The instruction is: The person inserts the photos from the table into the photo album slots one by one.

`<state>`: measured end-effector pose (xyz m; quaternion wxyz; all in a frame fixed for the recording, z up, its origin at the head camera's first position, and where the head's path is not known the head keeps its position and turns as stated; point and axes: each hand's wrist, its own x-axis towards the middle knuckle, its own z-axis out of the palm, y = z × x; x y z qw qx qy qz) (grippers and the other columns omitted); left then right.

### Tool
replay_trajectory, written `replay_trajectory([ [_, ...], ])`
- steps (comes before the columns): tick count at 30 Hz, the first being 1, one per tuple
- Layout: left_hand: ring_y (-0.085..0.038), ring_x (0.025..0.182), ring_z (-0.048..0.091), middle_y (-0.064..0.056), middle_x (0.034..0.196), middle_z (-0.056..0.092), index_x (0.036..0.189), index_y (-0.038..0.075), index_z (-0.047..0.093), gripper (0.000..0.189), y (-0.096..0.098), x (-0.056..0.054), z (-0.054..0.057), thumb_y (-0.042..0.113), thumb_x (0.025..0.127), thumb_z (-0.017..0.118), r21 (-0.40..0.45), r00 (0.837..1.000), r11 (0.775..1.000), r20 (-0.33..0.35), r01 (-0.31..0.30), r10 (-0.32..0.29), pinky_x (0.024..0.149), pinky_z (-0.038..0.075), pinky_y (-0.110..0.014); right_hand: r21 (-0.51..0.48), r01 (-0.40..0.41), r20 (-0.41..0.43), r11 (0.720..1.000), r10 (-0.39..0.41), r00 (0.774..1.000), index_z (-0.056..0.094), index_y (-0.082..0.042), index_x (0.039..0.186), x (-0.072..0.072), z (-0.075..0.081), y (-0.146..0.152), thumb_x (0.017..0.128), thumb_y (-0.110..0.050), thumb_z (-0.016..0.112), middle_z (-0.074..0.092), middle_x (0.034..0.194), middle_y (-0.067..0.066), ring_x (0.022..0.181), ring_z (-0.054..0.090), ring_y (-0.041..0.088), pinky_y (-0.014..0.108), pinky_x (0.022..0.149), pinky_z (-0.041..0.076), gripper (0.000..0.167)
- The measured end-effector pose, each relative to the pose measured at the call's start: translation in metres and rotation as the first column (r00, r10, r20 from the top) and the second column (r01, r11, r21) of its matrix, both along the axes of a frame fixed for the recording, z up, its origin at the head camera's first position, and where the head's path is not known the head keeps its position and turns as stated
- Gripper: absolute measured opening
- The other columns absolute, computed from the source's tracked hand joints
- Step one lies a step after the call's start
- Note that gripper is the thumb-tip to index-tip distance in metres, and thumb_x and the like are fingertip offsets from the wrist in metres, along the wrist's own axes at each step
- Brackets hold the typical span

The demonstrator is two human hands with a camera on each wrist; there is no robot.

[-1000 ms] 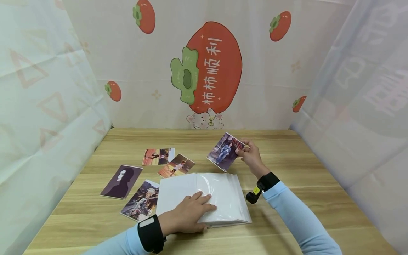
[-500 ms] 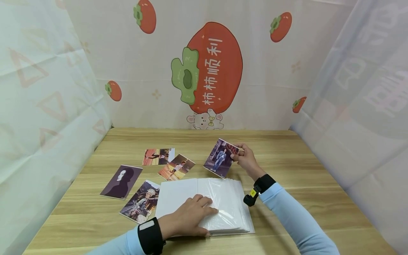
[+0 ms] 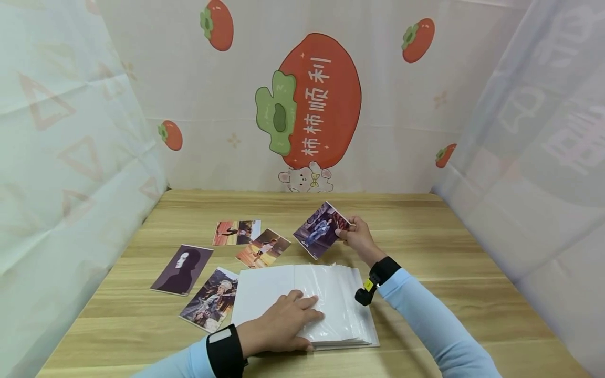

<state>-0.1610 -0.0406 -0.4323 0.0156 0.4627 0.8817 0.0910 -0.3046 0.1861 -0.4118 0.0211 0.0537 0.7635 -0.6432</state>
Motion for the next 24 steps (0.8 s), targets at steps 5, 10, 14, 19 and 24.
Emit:
replay_trajectory([
  [5, -0.032, 0.116, 0.043, -0.008, 0.137, 0.046, 0.128, 0.024, 0.057, 0.057, -0.001, 0.001, 0.000, 0.050, 0.078, 0.068, 0.004, 1.000, 1.000, 0.019, 0.003, -0.003, 0.083, 0.043, -0.044, -0.001, -0.014, 0.022, 1.000, 0.014, 1.000, 0.043, -0.001, 0.105, -0.002, -0.009, -0.005, 0.088, 0.004, 0.058, 0.065, 0.093, 0.016, 0.081, 0.061, 0.026, 0.036, 0.070, 0.044, 0.024],
  [10, -0.031, 0.116, 0.043, -0.008, 0.138, 0.045, 0.128, 0.024, 0.056, 0.057, -0.002, 0.001, -0.001, 0.049, 0.078, 0.067, 0.019, 1.000, 1.000, 0.022, 0.010, -0.011, 0.083, 0.043, -0.044, 0.011, -0.008, 0.006, 1.000, 0.008, 1.000, 0.045, -0.001, 0.103, -0.002, -0.014, -0.007, 0.087, 0.005, 0.059, 0.065, 0.087, 0.014, 0.078, 0.061, 0.026, 0.037, 0.068, 0.044, 0.022],
  [14, -0.031, 0.116, 0.043, -0.008, 0.138, 0.044, 0.129, 0.024, 0.056, 0.058, -0.003, 0.002, -0.002, 0.049, 0.078, 0.067, 0.028, 0.999, 1.000, 0.035, 0.010, -0.011, 0.083, 0.043, -0.044, 0.024, -0.023, 0.013, 0.999, 0.023, 1.000, 0.044, -0.001, 0.106, -0.003, -0.016, -0.006, 0.086, 0.005, 0.059, 0.064, 0.085, 0.013, 0.071, 0.059, 0.018, 0.035, 0.067, 0.043, 0.025],
  [19, -0.031, 0.117, 0.043, -0.008, 0.139, 0.044, 0.129, 0.024, 0.055, 0.058, -0.004, 0.002, -0.001, 0.048, 0.078, 0.068, 0.027, 0.999, 1.000, 0.039, 0.004, -0.005, 0.083, 0.043, -0.044, 0.081, -0.087, 0.021, 0.993, 0.086, 0.996, 0.042, -0.004, 0.123, -0.002, -0.015, -0.005, 0.086, 0.006, 0.059, 0.063, 0.091, 0.017, 0.072, 0.060, 0.017, 0.037, 0.069, 0.045, 0.042],
  [24, -0.031, 0.117, 0.043, -0.008, 0.139, 0.044, 0.129, 0.024, 0.055, 0.058, -0.003, 0.002, 0.000, 0.047, 0.077, 0.069, 0.021, 0.999, 1.000, 0.040, -0.002, 0.001, 0.082, 0.044, -0.044, 0.110, -0.147, 0.022, 0.983, 0.145, 0.989, 0.040, -0.009, 0.131, -0.002, -0.015, -0.001, 0.089, 0.007, 0.054, 0.062, 0.100, 0.020, 0.077, 0.061, 0.022, 0.041, 0.074, 0.046, 0.047],
])
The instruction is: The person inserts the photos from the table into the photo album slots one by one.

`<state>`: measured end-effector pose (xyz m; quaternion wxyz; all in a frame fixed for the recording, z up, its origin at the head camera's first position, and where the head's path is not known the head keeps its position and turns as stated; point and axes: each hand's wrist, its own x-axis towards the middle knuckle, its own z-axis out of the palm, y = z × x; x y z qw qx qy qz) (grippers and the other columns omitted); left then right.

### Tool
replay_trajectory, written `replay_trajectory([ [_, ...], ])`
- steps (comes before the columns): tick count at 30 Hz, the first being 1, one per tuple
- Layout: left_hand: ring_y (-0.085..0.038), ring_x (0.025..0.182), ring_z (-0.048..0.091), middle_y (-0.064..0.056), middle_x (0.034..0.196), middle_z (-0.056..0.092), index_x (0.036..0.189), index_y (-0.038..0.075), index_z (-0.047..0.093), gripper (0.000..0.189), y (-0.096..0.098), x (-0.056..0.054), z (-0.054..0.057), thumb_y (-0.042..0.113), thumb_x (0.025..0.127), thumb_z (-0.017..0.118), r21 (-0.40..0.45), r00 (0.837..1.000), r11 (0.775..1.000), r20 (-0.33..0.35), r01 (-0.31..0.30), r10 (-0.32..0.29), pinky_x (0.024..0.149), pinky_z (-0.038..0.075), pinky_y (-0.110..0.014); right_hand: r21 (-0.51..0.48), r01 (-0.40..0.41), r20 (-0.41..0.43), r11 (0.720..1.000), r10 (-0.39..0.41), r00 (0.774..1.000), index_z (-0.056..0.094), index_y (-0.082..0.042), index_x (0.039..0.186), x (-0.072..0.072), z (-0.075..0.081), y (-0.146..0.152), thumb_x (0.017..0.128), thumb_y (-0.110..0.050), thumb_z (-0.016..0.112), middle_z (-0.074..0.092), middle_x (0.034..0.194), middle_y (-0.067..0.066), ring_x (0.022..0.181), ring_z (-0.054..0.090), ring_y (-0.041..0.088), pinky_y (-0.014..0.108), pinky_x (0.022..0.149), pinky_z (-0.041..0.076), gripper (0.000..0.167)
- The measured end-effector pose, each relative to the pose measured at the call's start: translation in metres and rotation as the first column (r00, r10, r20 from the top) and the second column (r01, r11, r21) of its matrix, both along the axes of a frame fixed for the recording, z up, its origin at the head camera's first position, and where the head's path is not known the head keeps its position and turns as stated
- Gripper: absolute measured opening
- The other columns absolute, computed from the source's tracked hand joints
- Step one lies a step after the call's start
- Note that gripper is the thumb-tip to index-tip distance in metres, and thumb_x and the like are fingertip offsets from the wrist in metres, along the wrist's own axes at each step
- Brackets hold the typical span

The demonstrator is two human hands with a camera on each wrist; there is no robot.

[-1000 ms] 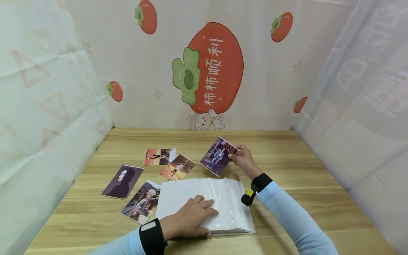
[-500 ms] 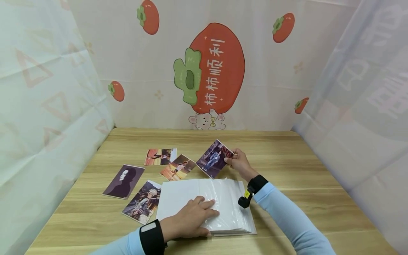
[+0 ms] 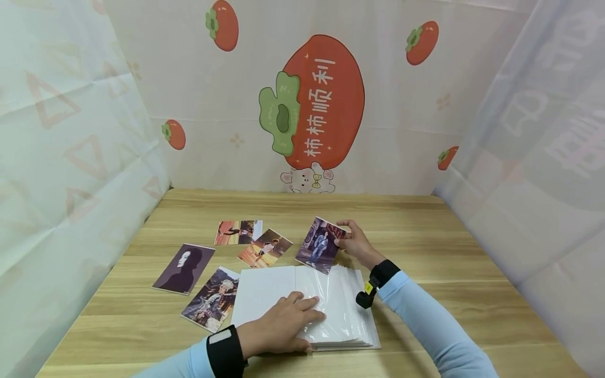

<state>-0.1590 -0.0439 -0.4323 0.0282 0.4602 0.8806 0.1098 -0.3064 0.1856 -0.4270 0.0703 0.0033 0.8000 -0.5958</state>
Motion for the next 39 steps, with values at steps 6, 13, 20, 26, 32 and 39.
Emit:
replay_trajectory([
  [6, -0.031, 0.115, 0.044, -0.009, 0.137, 0.045, 0.127, 0.023, 0.056, 0.058, 0.000, 0.000, -0.001, 0.046, 0.077, 0.071, 0.005, 0.999, 1.000, -0.035, 0.007, -0.007, 0.080, 0.045, -0.043, 0.018, -0.023, -0.020, 1.000, 0.024, 1.000, 0.045, -0.009, 0.130, -0.001, 0.000, 0.006, 0.089, 0.008, 0.052, 0.061, 0.095, 0.017, 0.076, 0.060, 0.021, 0.041, 0.072, 0.045, 0.044],
  [13, -0.030, 0.115, 0.044, -0.008, 0.137, 0.045, 0.127, 0.023, 0.056, 0.056, 0.001, 0.000, -0.001, 0.046, 0.078, 0.070, 0.001, 0.999, 1.000, -0.040, 0.014, -0.014, 0.080, 0.044, -0.042, 0.038, -0.051, -0.018, 0.998, 0.051, 0.999, 0.045, -0.006, 0.132, -0.001, -0.001, 0.008, 0.090, 0.008, 0.051, 0.060, 0.096, 0.017, 0.077, 0.060, 0.021, 0.042, 0.072, 0.045, 0.044],
  [20, -0.029, 0.115, 0.043, -0.008, 0.137, 0.045, 0.127, 0.024, 0.056, 0.056, 0.001, -0.001, -0.002, 0.046, 0.078, 0.070, -0.008, 1.000, 1.000, -0.023, 0.014, -0.014, 0.081, 0.044, -0.042, 0.066, -0.082, -0.004, 0.994, 0.083, 0.997, 0.046, -0.008, 0.132, -0.001, 0.000, 0.006, 0.091, 0.006, 0.050, 0.059, 0.093, 0.016, 0.076, 0.059, 0.022, 0.035, 0.064, 0.040, 0.044],
  [26, -0.028, 0.115, 0.043, -0.007, 0.137, 0.045, 0.127, 0.024, 0.056, 0.056, 0.001, -0.003, -0.001, 0.046, 0.078, 0.069, -0.017, 0.999, 1.000, -0.029, 0.020, -0.021, 0.081, 0.044, -0.041, 0.062, -0.119, -0.003, 0.991, 0.119, 0.993, 0.049, -0.007, 0.130, -0.001, -0.001, 0.005, 0.089, 0.007, 0.051, 0.056, 0.094, 0.016, 0.074, 0.056, 0.022, 0.035, 0.065, 0.041, 0.043],
  [32, -0.027, 0.115, 0.043, -0.007, 0.137, 0.045, 0.127, 0.025, 0.056, 0.056, 0.002, -0.003, 0.000, 0.047, 0.078, 0.069, -0.022, 0.999, 1.000, -0.023, 0.023, -0.023, 0.081, 0.044, -0.041, 0.082, -0.150, 0.015, 0.985, 0.150, 0.989, 0.052, -0.006, 0.128, 0.004, -0.006, 0.003, 0.087, 0.009, 0.053, 0.055, 0.094, 0.015, 0.076, 0.053, 0.022, 0.034, 0.065, 0.043, 0.043],
  [39, -0.026, 0.114, 0.042, -0.007, 0.137, 0.045, 0.127, 0.024, 0.055, 0.057, 0.003, -0.003, 0.000, 0.047, 0.078, 0.069, -0.033, 0.999, 0.999, -0.028, 0.020, -0.021, 0.081, 0.043, -0.040, 0.107, -0.169, 0.027, 0.980, 0.167, 0.985, 0.053, -0.004, 0.128, 0.015, 0.001, -0.001, 0.087, 0.009, 0.055, 0.053, 0.088, 0.015, 0.072, 0.048, 0.021, 0.031, 0.061, 0.040, 0.043],
])
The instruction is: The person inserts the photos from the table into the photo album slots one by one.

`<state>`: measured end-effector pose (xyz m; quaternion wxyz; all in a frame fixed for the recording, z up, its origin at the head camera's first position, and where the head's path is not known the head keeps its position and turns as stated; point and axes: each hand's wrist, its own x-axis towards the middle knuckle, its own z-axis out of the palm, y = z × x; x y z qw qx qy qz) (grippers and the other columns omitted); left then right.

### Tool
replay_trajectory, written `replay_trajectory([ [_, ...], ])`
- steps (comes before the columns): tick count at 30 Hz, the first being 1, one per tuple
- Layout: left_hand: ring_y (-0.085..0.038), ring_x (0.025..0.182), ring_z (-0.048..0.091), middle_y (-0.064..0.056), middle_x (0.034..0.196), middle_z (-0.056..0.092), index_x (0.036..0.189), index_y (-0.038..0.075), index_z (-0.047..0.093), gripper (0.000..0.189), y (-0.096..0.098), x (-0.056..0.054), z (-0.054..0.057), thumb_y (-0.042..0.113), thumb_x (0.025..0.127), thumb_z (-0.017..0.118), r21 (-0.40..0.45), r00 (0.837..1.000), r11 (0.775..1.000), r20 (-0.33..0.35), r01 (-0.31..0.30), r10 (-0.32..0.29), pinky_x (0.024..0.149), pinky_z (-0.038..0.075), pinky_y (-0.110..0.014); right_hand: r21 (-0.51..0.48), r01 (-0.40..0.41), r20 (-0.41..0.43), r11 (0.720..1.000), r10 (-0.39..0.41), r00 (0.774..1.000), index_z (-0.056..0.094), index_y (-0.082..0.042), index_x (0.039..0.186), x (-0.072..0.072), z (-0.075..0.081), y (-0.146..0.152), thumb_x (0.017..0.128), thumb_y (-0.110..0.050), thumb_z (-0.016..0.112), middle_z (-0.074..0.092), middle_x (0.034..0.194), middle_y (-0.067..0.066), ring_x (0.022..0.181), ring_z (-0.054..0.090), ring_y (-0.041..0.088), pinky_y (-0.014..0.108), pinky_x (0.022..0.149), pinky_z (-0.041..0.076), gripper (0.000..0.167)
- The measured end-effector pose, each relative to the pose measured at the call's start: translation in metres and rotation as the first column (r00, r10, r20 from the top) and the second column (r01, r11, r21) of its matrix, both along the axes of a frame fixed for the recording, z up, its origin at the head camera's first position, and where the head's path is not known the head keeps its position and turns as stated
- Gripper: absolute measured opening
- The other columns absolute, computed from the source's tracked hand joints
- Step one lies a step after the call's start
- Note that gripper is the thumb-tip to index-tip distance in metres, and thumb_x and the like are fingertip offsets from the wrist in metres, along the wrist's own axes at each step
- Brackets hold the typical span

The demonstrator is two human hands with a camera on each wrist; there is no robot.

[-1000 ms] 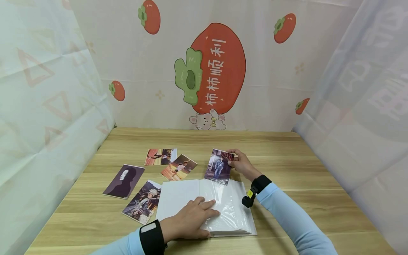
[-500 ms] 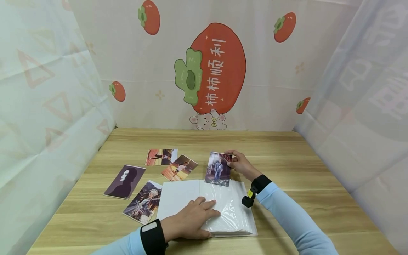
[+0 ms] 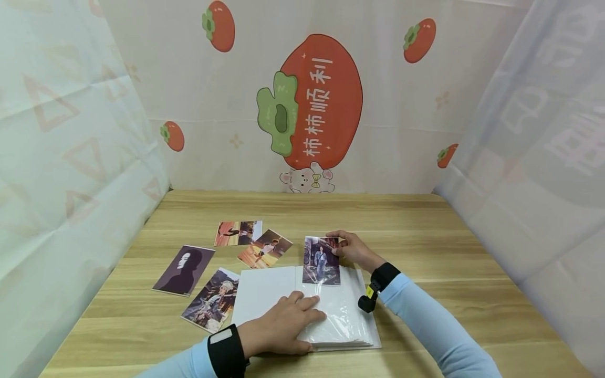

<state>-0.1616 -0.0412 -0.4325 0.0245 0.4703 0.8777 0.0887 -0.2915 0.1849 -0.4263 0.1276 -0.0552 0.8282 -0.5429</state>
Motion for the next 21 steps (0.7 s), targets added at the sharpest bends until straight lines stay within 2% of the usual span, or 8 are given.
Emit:
replay_trajectory([
  [4, -0.026, 0.114, 0.042, -0.006, 0.137, 0.044, 0.128, 0.024, 0.055, 0.057, 0.000, 0.000, 0.000, 0.047, 0.078, 0.069, 0.004, 1.000, 1.000, 0.002, -0.001, 0.001, 0.080, 0.043, -0.040, -0.010, -0.021, 0.009, 1.000, 0.022, 1.000, 0.053, -0.004, 0.129, 0.000, -0.002, 0.000, 0.087, 0.008, 0.055, 0.052, 0.083, 0.014, 0.069, 0.048, 0.020, 0.030, 0.060, 0.039, 0.043],
  [6, -0.026, 0.114, 0.042, -0.006, 0.137, 0.044, 0.128, 0.024, 0.055, 0.057, 0.000, 0.000, 0.000, 0.046, 0.078, 0.069, 0.004, 1.000, 1.000, 0.001, -0.001, 0.001, 0.080, 0.043, -0.040, -0.018, -0.027, 0.011, 0.999, 0.027, 1.000, 0.054, -0.007, 0.128, -0.004, -0.011, 0.003, 0.087, 0.008, 0.055, 0.051, 0.079, 0.011, 0.066, 0.047, 0.018, 0.028, 0.057, 0.038, 0.044],
  [11, -0.025, 0.113, 0.042, -0.007, 0.137, 0.044, 0.128, 0.024, 0.055, 0.057, 0.000, -0.001, 0.001, 0.046, 0.077, 0.069, 0.003, 1.000, 1.000, -0.005, -0.002, 0.002, 0.079, 0.043, -0.039, -0.035, -0.061, 0.009, 0.998, 0.061, 0.998, 0.054, -0.006, 0.128, -0.003, -0.011, 0.003, 0.086, 0.008, 0.055, 0.047, 0.074, 0.008, 0.064, 0.046, 0.018, 0.027, 0.056, 0.038, 0.044],
  [15, -0.024, 0.111, 0.043, -0.007, 0.137, 0.045, 0.127, 0.024, 0.055, 0.056, 0.000, -0.001, 0.000, 0.045, 0.077, 0.070, 0.012, 1.000, 1.000, -0.002, -0.003, 0.003, 0.079, 0.043, -0.038, -0.035, -0.101, 0.004, 0.994, 0.102, 0.995, 0.054, -0.005, 0.128, -0.003, -0.012, 0.006, 0.086, 0.008, 0.053, 0.048, 0.079, 0.009, 0.066, 0.044, 0.018, 0.027, 0.055, 0.036, 0.044],
  [21, -0.027, 0.114, 0.041, -0.008, 0.137, 0.044, 0.126, 0.024, 0.056, 0.057, 0.000, 0.000, -0.001, 0.044, 0.075, 0.072, 0.024, 1.000, 1.000, 0.020, -0.019, 0.018, 0.082, 0.043, -0.040, -0.079, -0.153, 0.035, 0.985, 0.156, 0.987, 0.054, -0.005, 0.129, -0.001, -0.012, 0.012, 0.087, 0.006, 0.050, 0.054, 0.097, 0.012, 0.074, 0.048, 0.020, 0.029, 0.059, 0.038, 0.044],
])
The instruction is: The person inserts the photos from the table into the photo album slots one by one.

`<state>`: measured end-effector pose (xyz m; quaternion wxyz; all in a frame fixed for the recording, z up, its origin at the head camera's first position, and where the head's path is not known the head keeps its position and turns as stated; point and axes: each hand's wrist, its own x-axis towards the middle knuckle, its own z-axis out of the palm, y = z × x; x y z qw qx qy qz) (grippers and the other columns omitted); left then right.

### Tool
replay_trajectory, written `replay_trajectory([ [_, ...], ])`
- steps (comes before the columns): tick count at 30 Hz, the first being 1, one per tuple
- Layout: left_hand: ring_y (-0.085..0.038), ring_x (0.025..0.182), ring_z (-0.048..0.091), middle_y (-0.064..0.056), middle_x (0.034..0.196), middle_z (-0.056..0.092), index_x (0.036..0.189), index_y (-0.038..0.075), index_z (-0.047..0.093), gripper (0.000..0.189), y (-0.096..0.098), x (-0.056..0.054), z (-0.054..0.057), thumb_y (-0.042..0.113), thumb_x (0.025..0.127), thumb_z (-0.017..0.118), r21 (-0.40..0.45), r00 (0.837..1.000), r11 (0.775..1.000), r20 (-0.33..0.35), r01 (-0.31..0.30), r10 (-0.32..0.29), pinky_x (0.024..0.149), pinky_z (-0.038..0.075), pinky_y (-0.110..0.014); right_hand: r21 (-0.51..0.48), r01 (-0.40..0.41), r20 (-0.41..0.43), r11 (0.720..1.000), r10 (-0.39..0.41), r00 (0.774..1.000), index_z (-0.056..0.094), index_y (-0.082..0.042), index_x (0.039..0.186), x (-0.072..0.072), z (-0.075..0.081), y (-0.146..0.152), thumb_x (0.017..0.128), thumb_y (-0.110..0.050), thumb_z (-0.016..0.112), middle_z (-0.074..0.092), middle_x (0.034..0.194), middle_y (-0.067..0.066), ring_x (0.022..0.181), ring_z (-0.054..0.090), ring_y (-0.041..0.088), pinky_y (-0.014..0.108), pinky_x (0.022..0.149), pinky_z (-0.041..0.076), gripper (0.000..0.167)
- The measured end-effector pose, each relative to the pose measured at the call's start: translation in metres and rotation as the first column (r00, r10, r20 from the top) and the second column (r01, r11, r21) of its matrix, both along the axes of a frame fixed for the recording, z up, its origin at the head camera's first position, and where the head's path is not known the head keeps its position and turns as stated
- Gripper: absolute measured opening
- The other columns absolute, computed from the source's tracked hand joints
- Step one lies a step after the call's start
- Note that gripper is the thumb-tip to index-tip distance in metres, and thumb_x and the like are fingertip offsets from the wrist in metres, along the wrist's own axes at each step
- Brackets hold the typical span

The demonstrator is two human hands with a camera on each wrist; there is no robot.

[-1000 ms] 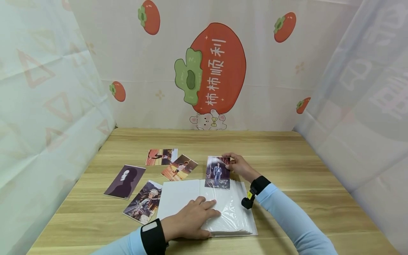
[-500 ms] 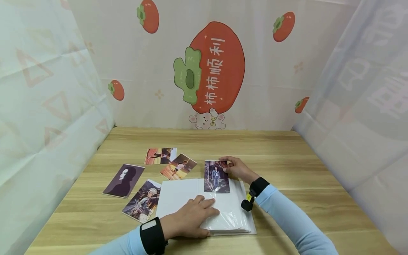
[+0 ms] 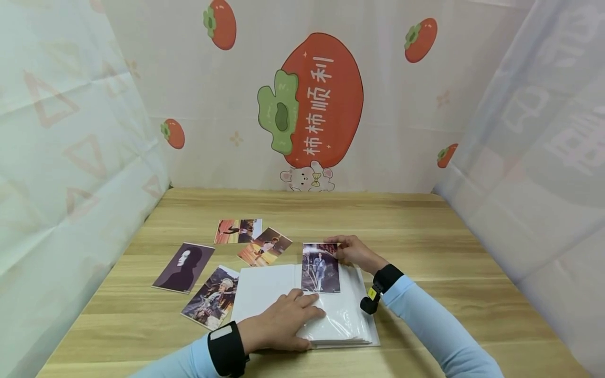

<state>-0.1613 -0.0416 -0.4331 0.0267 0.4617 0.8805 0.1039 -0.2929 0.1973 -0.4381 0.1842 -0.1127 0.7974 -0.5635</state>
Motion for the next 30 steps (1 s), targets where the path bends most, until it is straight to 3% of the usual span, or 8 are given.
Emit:
replay_trajectory([
  [8, -0.028, 0.116, 0.040, -0.007, 0.137, 0.044, 0.127, 0.024, 0.056, 0.058, -0.0006, -0.0005, 0.0012, 0.044, 0.075, 0.073, -0.003, 1.000, 1.000, -0.009, -0.003, 0.003, 0.083, 0.042, -0.041, 0.014, -0.066, -0.032, 0.998, 0.066, 0.997, 0.057, -0.004, 0.125, 0.0020, 0.0011, -0.0003, 0.083, 0.008, 0.048, 0.053, 0.091, 0.011, 0.062, 0.040, 0.015, 0.025, 0.051, 0.032, 0.045],
  [14, -0.026, 0.114, 0.041, -0.005, 0.136, 0.045, 0.126, 0.025, 0.056, 0.057, 0.0003, 0.0001, 0.0013, 0.043, 0.074, 0.073, -0.006, 1.000, 1.000, 0.005, -0.002, 0.002, 0.080, 0.043, -0.040, 0.021, -0.091, -0.044, 0.996, 0.092, 0.995, 0.058, 0.000, 0.123, 0.0039, -0.0007, -0.0023, 0.082, 0.011, 0.046, 0.055, 0.096, 0.011, 0.064, 0.042, 0.015, 0.024, 0.053, 0.033, 0.044],
  [20, -0.025, 0.113, 0.041, -0.005, 0.137, 0.045, 0.126, 0.026, 0.057, 0.057, 0.0006, 0.0005, 0.0017, 0.044, 0.074, 0.073, -0.008, 0.999, 1.000, 0.027, -0.016, 0.016, 0.079, 0.043, -0.040, 0.013, -0.168, -0.050, 0.986, 0.168, 0.984, 0.058, 0.003, 0.121, 0.0058, -0.0017, -0.0033, 0.084, 0.012, 0.044, 0.059, 0.111, 0.013, 0.085, 0.053, 0.018, 0.029, 0.071, 0.045, 0.041],
  [26, -0.025, 0.115, 0.040, -0.005, 0.138, 0.043, 0.128, 0.027, 0.055, 0.058, 0.0010, 0.0004, 0.0024, 0.043, 0.075, 0.073, -0.018, 0.999, 1.000, 0.043, -0.019, 0.020, 0.080, 0.042, -0.040, 0.078, -0.193, -0.073, 0.978, 0.198, 0.977, 0.059, 0.001, 0.121, 0.0084, -0.0017, -0.0014, 0.090, 0.001, 0.050, 0.057, 0.119, 0.012, 0.099, 0.053, 0.019, 0.034, 0.084, 0.042, 0.032],
  [30, -0.026, 0.116, 0.039, -0.005, 0.138, 0.043, 0.129, 0.027, 0.055, 0.059, 0.0009, 0.0002, 0.0030, 0.044, 0.075, 0.073, -0.021, 0.999, 1.000, 0.043, -0.016, 0.017, 0.082, 0.042, -0.042, 0.116, -0.222, -0.078, 0.968, 0.232, 0.970, 0.059, 0.000, 0.120, 0.0095, -0.0016, -0.0012, 0.091, -0.008, 0.056, 0.061, 0.111, 0.010, 0.096, 0.055, 0.018, 0.034, 0.085, 0.041, 0.030],
])
